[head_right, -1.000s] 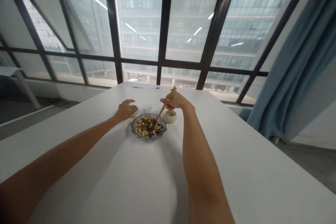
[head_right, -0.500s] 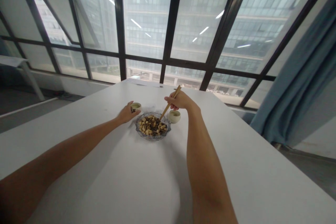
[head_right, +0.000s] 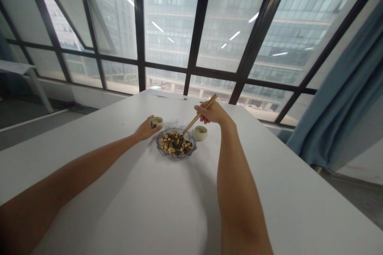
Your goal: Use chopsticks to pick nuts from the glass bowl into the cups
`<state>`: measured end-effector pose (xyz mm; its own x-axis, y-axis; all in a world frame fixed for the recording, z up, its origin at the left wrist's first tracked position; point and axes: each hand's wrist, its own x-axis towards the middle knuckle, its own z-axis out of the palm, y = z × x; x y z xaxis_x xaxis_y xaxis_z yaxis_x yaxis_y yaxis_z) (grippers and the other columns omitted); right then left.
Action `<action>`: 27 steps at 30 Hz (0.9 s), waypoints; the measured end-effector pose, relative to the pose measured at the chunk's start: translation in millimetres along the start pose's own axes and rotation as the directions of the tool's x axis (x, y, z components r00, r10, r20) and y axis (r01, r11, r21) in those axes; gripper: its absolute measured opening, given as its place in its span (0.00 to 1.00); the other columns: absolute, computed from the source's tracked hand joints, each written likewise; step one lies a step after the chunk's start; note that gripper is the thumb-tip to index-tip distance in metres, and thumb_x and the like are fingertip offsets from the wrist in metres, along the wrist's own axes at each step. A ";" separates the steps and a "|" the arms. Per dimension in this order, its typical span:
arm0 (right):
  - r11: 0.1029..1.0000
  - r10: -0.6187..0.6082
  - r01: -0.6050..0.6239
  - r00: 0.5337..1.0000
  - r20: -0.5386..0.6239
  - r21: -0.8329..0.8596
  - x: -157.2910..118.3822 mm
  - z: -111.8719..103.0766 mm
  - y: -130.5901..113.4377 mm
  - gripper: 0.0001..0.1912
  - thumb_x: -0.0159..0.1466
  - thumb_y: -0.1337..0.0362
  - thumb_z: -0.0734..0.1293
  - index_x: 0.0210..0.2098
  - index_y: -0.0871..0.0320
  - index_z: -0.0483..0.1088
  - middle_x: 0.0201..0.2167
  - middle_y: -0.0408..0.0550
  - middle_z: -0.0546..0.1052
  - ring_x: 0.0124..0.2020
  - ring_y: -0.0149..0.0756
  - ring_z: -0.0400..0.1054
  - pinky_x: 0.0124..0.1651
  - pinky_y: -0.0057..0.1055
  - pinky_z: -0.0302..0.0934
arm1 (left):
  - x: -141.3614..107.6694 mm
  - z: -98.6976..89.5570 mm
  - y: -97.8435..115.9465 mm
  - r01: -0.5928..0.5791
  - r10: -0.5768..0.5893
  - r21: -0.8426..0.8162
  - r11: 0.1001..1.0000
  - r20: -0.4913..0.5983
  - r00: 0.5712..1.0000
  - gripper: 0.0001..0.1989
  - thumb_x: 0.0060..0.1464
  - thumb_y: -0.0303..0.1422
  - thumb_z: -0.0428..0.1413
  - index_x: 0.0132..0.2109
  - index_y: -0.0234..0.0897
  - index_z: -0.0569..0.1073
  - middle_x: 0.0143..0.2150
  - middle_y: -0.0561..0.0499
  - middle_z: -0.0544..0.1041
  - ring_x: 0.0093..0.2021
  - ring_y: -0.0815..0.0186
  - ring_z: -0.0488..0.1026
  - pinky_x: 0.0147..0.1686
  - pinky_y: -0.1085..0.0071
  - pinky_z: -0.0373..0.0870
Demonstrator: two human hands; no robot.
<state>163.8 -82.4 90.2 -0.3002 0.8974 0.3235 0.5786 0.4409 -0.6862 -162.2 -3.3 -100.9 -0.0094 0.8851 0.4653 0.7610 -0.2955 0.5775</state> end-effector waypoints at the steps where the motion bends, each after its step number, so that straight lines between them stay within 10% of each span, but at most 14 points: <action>1: 1.000 -0.001 0.001 1.000 -0.003 0.002 -0.3 -0.1 -0.6 0.18 0.66 0.55 0.71 0.25 0.61 0.72 0.15 0.46 0.75 0.12 0.27 0.65 0.14 0.22 0.57 | 0.2 0.0 -0.4 0.002 -0.002 0.003 1.000 0.004 1.000 0.41 0.52 0.51 0.62 0.66 0.36 0.60 0.64 0.35 0.71 0.62 0.48 0.71 0.61 0.53 0.66; 18: 0.999 0.012 -0.013 0.999 0.038 0.037 -0.6 1.0 -1.6 0.19 0.64 0.54 0.72 0.24 0.61 0.72 0.14 0.47 0.75 0.12 0.27 0.64 0.13 0.22 0.57 | 1.0 -1.7 -2.4 -0.002 0.000 -0.052 0.999 -0.037 0.999 0.39 0.43 0.45 0.69 0.60 0.39 0.65 0.55 0.42 0.75 0.55 0.52 0.75 0.55 0.56 0.72; 27: 0.996 -0.003 -0.001 0.999 0.046 0.088 -1.4 -0.6 -2.6 0.20 0.63 0.53 0.73 0.24 0.61 0.73 0.14 0.46 0.74 0.11 0.27 0.64 0.14 0.23 0.58 | -3.6 -9.9 7.9 -0.241 0.234 -0.055 0.969 -0.110 0.966 0.37 0.42 0.32 0.67 0.59 0.39 0.62 0.59 0.42 0.71 0.60 0.51 0.70 0.61 0.55 0.67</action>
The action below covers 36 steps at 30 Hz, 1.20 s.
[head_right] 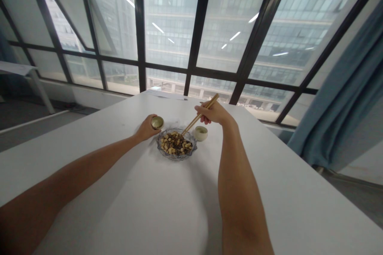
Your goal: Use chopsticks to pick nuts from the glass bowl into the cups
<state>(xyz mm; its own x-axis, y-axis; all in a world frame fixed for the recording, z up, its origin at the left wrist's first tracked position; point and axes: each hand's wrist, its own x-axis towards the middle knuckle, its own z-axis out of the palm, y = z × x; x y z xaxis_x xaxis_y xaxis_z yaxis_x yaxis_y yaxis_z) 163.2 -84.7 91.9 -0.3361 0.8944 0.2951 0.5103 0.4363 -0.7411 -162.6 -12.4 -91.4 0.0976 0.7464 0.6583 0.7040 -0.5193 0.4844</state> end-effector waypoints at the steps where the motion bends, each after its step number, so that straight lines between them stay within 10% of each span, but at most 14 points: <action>1: 1.000 -0.006 0.006 1.000 -0.003 0.014 -0.4 -0.7 0.0 0.20 0.63 0.52 0.73 0.24 0.61 0.72 0.14 0.46 0.74 0.11 0.27 0.64 0.14 0.23 0.58 | -0.2 -0.4 0.9 -0.018 0.018 -0.001 1.000 -0.007 1.000 0.37 0.42 0.31 0.66 0.59 0.39 0.62 0.60 0.42 0.70 0.61 0.51 0.69 0.62 0.55 0.66; 12: 0.971 -0.078 0.078 0.997 -0.009 0.225 -7.3 -3.6 -5.4 0.30 0.51 0.38 0.76 0.23 0.61 0.72 0.13 0.46 0.73 0.11 0.27 0.62 0.11 0.23 0.54 | -1.8 0.8 0.5 -0.122 0.122 0.056 0.991 0.010 0.993 0.36 0.44 0.27 0.65 0.61 0.39 0.62 0.61 0.42 0.70 0.62 0.51 0.67 0.64 0.53 0.65; 30: 0.999 0.031 -0.031 0.999 0.008 0.013 -7.9 -6.9 -2.5 0.22 0.60 0.50 0.75 0.22 0.61 0.71 0.14 0.47 0.74 0.11 0.27 0.64 0.13 0.22 0.58 | 2.6 5.2 -18.7 0.256 -0.260 0.073 0.964 0.051 0.964 0.42 0.47 0.49 0.66 0.64 0.35 0.63 0.60 0.38 0.74 0.57 0.53 0.74 0.57 0.60 0.70; 36: 0.999 0.003 -0.001 0.999 -0.042 0.040 -6.2 -7.4 1.1 0.21 0.60 0.50 0.75 0.23 0.61 0.72 0.14 0.47 0.74 0.11 0.28 0.64 0.13 0.22 0.58 | 26.7 -3.1 -3.2 0.205 -0.230 0.264 0.942 0.067 0.971 0.44 0.51 0.57 0.61 0.67 0.37 0.62 0.67 0.37 0.68 0.65 0.46 0.66 0.62 0.54 0.64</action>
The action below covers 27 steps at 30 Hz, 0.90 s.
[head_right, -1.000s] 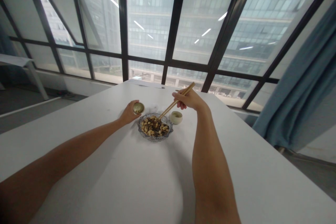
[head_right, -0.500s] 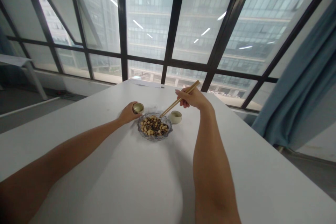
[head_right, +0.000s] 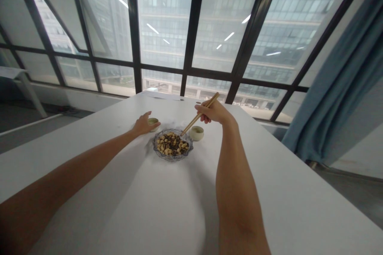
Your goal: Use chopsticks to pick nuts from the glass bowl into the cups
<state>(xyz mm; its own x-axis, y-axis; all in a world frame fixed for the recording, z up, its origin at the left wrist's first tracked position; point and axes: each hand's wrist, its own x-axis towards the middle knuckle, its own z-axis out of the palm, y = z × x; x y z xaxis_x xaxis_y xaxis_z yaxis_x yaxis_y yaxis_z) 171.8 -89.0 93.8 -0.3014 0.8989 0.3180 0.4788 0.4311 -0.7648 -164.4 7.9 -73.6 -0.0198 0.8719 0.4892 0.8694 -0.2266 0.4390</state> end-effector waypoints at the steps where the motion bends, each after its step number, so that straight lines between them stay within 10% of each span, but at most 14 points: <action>1: 1.000 -0.011 0.011 1.000 -0.012 0.004 -0.4 -0.6 0.1 0.21 0.60 0.50 0.75 0.23 0.62 0.72 0.14 0.47 0.74 0.11 0.28 0.65 0.13 0.22 0.58 | 4.1 -2.0 7.1 -0.066 0.065 0.048 0.997 0.017 0.998 0.44 0.52 0.57 0.60 0.67 0.38 0.62 0.67 0.37 0.69 0.66 0.45 0.66 0.63 0.53 0.62; 6: 1.000 -0.029 0.030 0.999 -0.034 0.005 -1.7 -2.0 -1.1 0.23 0.60 0.48 0.75 0.24 0.61 0.72 0.14 0.47 0.74 0.12 0.28 0.65 0.13 0.22 0.58 | 23.5 1.2 43.2 -0.339 0.298 0.150 0.929 0.242 0.923 0.41 0.58 0.54 0.56 0.70 0.35 0.58 0.65 0.36 0.70 0.67 0.48 0.64 0.69 0.50 0.49; 12: 0.998 -0.066 0.067 0.996 -0.057 0.010 -0.4 -0.8 -2.4 0.24 0.60 0.45 0.74 0.24 0.61 0.71 0.14 0.47 0.74 0.12 0.28 0.65 0.13 0.22 0.58 | 39.1 11.3 53.4 -0.328 0.250 0.104 0.939 0.448 0.858 0.39 0.57 0.48 0.56 0.70 0.39 0.54 0.64 0.37 0.72 0.67 0.50 0.65 0.68 0.44 0.43; 17: 0.995 -0.100 0.101 0.988 -0.120 0.002 2.2 -0.4 0.3 0.24 0.60 0.45 0.73 0.25 0.61 0.71 0.15 0.47 0.74 0.12 0.27 0.65 0.13 0.22 0.58 | 38.2 7.9 48.3 -0.424 0.389 0.050 0.905 0.310 0.867 0.40 0.50 0.42 0.62 0.67 0.37 0.59 0.60 0.40 0.76 0.62 0.52 0.71 0.68 0.49 0.50; 21: 0.991 -0.133 0.134 0.978 -0.164 -0.002 3.9 0.1 1.2 0.24 0.62 0.46 0.72 0.26 0.61 0.71 0.15 0.47 0.74 0.13 0.27 0.65 0.14 0.21 0.58 | 31.3 0.3 48.8 -0.598 0.591 -0.008 0.801 0.168 0.789 0.38 0.49 0.35 0.61 0.67 0.37 0.62 0.65 0.40 0.70 0.65 0.51 0.67 0.68 0.53 0.55; 27: 0.985 -0.169 0.170 0.963 -0.209 -0.009 10.6 9.8 4.0 0.25 0.62 0.43 0.71 0.27 0.61 0.72 0.17 0.47 0.75 0.14 0.27 0.65 0.14 0.22 0.57 | 19.6 -9.3 60.4 -0.573 0.575 -0.064 0.817 0.159 0.803 0.39 0.54 0.36 0.60 0.70 0.38 0.59 0.70 0.43 0.65 0.69 0.52 0.61 0.70 0.54 0.54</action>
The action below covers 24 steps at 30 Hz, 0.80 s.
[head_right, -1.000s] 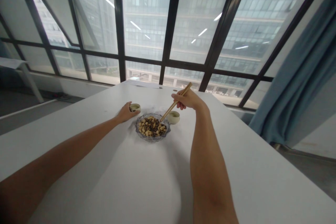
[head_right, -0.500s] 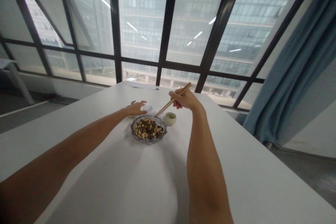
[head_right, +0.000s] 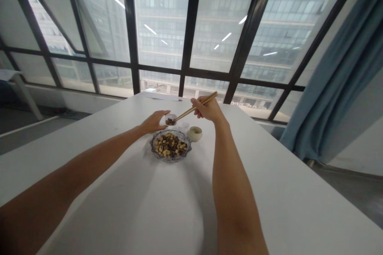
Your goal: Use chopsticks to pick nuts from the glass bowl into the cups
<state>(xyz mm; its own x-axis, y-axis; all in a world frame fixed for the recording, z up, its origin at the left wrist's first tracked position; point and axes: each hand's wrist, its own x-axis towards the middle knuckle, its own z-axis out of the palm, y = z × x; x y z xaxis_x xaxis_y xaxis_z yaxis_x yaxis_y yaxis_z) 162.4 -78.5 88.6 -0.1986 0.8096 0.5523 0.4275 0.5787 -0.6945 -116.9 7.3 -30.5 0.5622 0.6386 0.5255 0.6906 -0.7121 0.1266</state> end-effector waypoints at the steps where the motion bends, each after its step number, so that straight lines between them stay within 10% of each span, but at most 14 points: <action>1: 1.000 -0.004 0.004 1.000 0.001 0.001 1.2 3.4 2.3 0.25 0.62 0.43 0.71 0.28 0.61 0.72 0.17 0.47 0.75 0.14 0.27 0.66 0.15 0.22 0.58 | 0.0 -0.3 2.7 0.008 -0.008 -0.008 1.000 -0.005 1.000 0.39 0.54 0.37 0.60 0.70 0.38 0.59 0.70 0.43 0.65 0.69 0.51 0.61 0.70 0.53 0.54; 17: 0.989 0.147 -0.137 0.961 0.236 -0.058 0.9 7.2 0.6 0.23 0.65 0.48 0.71 0.25 0.61 0.71 0.15 0.46 0.74 0.12 0.27 0.64 0.14 0.21 0.57 | 8.1 12.6 -2.7 0.276 -0.286 0.093 0.957 0.119 0.951 0.36 0.52 0.47 0.62 0.63 0.33 0.67 0.53 0.39 0.80 0.58 0.50 0.75 0.70 0.49 0.47; 24: 0.971 0.238 -0.236 0.910 0.338 -0.050 1.7 28.8 12.1 0.19 0.62 0.56 0.76 0.22 0.59 0.70 0.18 0.46 0.77 0.17 0.31 0.71 0.19 0.24 0.67 | -0.9 10.7 -11.3 0.281 -0.286 0.071 0.957 0.065 0.956 0.34 0.55 0.53 0.58 0.63 0.39 0.68 0.60 0.41 0.76 0.64 0.49 0.69 0.71 0.45 0.41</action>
<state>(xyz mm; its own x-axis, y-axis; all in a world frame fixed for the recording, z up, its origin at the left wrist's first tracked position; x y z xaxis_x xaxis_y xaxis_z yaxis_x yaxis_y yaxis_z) 141.9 -67.3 67.9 -0.3770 0.9083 0.1813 0.5055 0.3658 -0.7815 -120.4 17.9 -41.4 0.3698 0.8329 0.4117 0.8514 -0.4812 0.2089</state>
